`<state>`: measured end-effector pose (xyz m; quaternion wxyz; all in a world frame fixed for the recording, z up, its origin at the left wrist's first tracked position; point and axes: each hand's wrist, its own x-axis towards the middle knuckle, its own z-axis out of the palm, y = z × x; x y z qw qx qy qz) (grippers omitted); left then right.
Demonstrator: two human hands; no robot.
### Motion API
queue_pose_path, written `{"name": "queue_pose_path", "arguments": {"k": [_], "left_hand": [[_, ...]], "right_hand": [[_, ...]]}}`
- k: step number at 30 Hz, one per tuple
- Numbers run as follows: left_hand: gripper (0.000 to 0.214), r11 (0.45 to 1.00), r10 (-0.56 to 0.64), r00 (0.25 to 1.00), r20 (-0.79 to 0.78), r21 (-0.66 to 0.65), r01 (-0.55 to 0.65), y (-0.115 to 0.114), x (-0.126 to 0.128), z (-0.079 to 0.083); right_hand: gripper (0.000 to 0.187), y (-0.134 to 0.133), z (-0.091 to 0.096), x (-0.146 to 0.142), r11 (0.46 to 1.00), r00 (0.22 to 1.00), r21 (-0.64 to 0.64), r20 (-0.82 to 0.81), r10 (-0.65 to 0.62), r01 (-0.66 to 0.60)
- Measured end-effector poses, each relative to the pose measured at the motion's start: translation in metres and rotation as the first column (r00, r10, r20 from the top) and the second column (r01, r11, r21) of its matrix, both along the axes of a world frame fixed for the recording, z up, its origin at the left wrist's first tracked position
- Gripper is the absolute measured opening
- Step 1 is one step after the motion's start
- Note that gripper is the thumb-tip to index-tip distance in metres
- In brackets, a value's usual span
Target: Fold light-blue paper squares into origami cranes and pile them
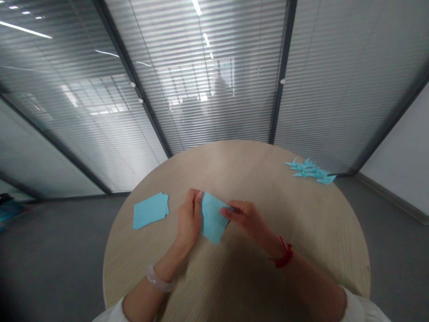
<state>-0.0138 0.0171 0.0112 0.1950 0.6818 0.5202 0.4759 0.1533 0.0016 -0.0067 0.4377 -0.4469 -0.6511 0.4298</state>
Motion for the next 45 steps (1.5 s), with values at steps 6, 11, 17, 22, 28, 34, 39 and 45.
{"name": "queue_pose_path", "arguments": {"k": [6,11,17,22,28,34,39,45], "left_hand": [[0.024,1.0,0.0,1.0,-0.017,0.004,0.0,0.001,0.0,-0.001],[0.024,1.0,-0.006,1.0,0.001,-0.004,0.006,0.001,-0.001,0.0],[0.026,0.999,-0.028,0.999,0.041,-0.023,0.029,0.002,-0.002,0.0],[0.026,0.996,-0.061,0.995,0.085,-0.066,0.067,0.003,-0.001,-0.002],[0.03,0.982,-0.136,0.968,0.211,-0.102,0.16,0.009,0.001,-0.008],[0.034,0.941,-0.175,0.889,0.422,-0.193,0.277,0.013,0.006,-0.017],[0.036,0.911,-0.185,0.848,0.497,-0.238,0.338,0.011,0.009,-0.018],[0.042,0.857,-0.163,0.75,0.642,-0.284,0.43,0.012,0.011,-0.018]], "right_hand": [[0.045,0.0,0.001,0.001,1.0,1.0,-0.005,-0.01,0.017,-0.017],[0.046,0.0,0.001,0.001,1.0,1.0,-0.013,-0.012,0.007,-0.007],[0.045,0.001,0.001,0.001,1.0,1.0,-0.008,-0.003,-0.013,0.013],[0.044,0.003,0.001,0.002,0.997,0.997,-0.006,-0.022,-0.079,0.079],[0.039,0.007,-0.003,0.004,0.984,0.984,-0.01,-0.008,-0.18,0.179],[0.029,0.01,-0.008,0.003,0.932,0.931,0.029,-0.057,-0.359,0.361],[0.026,0.006,-0.008,0.001,0.885,0.891,0.182,0.082,-0.447,0.428],[0.022,0.0,-0.008,0.001,0.806,0.867,0.493,0.182,-0.463,0.327]]}}
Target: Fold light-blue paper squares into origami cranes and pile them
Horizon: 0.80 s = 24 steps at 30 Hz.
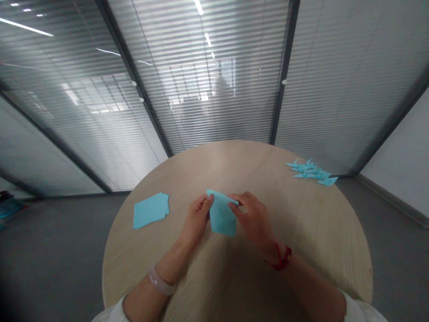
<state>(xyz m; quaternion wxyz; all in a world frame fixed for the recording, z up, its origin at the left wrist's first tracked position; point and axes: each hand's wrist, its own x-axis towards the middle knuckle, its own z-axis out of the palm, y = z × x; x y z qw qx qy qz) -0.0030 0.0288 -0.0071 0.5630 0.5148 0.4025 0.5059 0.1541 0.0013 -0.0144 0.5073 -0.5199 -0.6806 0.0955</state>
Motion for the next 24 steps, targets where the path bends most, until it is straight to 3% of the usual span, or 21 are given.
{"name": "queue_pose_path", "arguments": {"k": [9,16,20,24], "left_hand": [[0.045,0.999,0.026,0.998,0.06,-0.038,-0.023,0.0,-0.001,0.0],[0.046,0.999,0.011,0.991,0.131,-0.046,-0.005,-0.001,-0.001,0.005],[0.04,0.999,0.026,0.991,0.128,-0.038,-0.021,-0.002,-0.001,0.006],[0.034,0.999,0.025,0.994,0.11,-0.049,-0.02,-0.004,-0.001,0.008]], "right_hand": [[0.026,-0.006,0.0,-0.001,0.968,0.963,0.236,0.268,0.021,-0.087],[0.025,-0.006,-0.001,0.0,0.941,0.914,0.277,0.4,0.069,-0.193],[0.026,-0.007,0.0,0.0,0.939,0.926,0.278,0.367,0.091,-0.203],[0.025,-0.008,0.005,-0.001,0.962,0.977,0.239,0.198,0.083,-0.13]]}}
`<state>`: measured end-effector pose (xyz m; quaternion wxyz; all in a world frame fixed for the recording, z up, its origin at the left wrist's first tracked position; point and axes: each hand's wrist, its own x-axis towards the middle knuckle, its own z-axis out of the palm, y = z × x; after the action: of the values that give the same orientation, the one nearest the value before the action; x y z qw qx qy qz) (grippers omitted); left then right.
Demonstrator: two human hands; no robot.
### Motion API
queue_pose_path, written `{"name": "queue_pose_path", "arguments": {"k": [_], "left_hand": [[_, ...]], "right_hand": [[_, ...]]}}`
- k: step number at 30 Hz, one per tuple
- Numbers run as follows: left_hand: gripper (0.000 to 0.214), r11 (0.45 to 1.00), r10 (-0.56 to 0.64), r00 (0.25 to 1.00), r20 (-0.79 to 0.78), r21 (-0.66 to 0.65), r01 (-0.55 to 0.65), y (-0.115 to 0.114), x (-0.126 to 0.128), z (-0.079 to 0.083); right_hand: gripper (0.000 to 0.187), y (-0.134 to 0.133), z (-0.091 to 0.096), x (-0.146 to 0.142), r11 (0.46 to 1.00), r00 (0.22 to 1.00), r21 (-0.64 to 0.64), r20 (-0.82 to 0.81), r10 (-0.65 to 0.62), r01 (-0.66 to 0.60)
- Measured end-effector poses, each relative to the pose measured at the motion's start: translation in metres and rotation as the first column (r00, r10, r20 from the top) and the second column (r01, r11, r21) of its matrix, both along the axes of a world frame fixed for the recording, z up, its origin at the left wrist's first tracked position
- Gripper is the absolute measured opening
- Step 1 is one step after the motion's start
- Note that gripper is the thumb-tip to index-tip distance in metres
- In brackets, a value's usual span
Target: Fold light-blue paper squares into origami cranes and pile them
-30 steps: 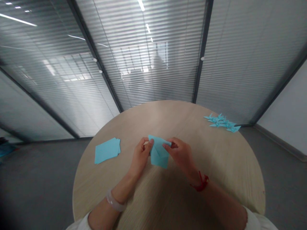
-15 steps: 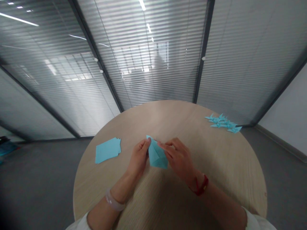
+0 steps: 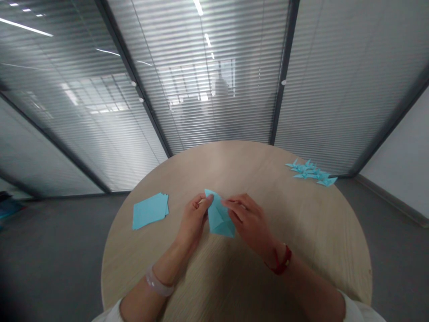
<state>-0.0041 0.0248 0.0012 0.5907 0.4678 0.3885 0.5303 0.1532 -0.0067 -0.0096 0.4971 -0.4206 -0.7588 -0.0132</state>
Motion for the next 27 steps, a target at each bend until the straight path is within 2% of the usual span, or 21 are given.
{"name": "queue_pose_path", "arguments": {"k": [3,8,13,18,21,27], "left_hand": [[0.037,1.0,-0.028,1.0,0.009,-0.009,0.028,-0.0011,0.0003,0.0018],[0.035,1.0,0.022,1.0,0.005,-0.008,-0.022,0.0016,-0.0005,-0.0026],[0.034,0.998,0.069,0.997,0.036,-0.011,-0.069,0.0026,-0.0006,-0.0049],[0.04,0.998,0.021,0.995,0.103,-0.059,-0.015,0.0021,0.0006,-0.0013],[0.043,0.998,0.034,0.995,0.098,-0.06,-0.028,0.003,0.0007,-0.0006],[0.042,0.999,0.033,0.995,0.09,-0.022,-0.031,0.0023,-0.0007,0.002]], "right_hand": [[0.025,-0.0003,0.0034,-0.0015,0.999,0.996,-0.041,-0.09,-0.019,0.015],[0.027,-0.0011,0.0021,-0.0018,0.997,0.994,-0.061,-0.102,-0.048,0.042],[0.028,-0.0002,-0.0026,0.0004,1.0,1.0,0.012,0.008,-0.013,0.013],[0.027,0.0022,-0.0023,0.0015,0.995,0.987,0.065,0.149,0.059,-0.07],[0.029,0.0032,-0.0024,0.0011,0.99,0.977,0.075,0.185,0.106,-0.121],[0.031,0.003,-0.0024,-0.0004,0.99,0.971,0.066,0.211,0.108,-0.125]]}}
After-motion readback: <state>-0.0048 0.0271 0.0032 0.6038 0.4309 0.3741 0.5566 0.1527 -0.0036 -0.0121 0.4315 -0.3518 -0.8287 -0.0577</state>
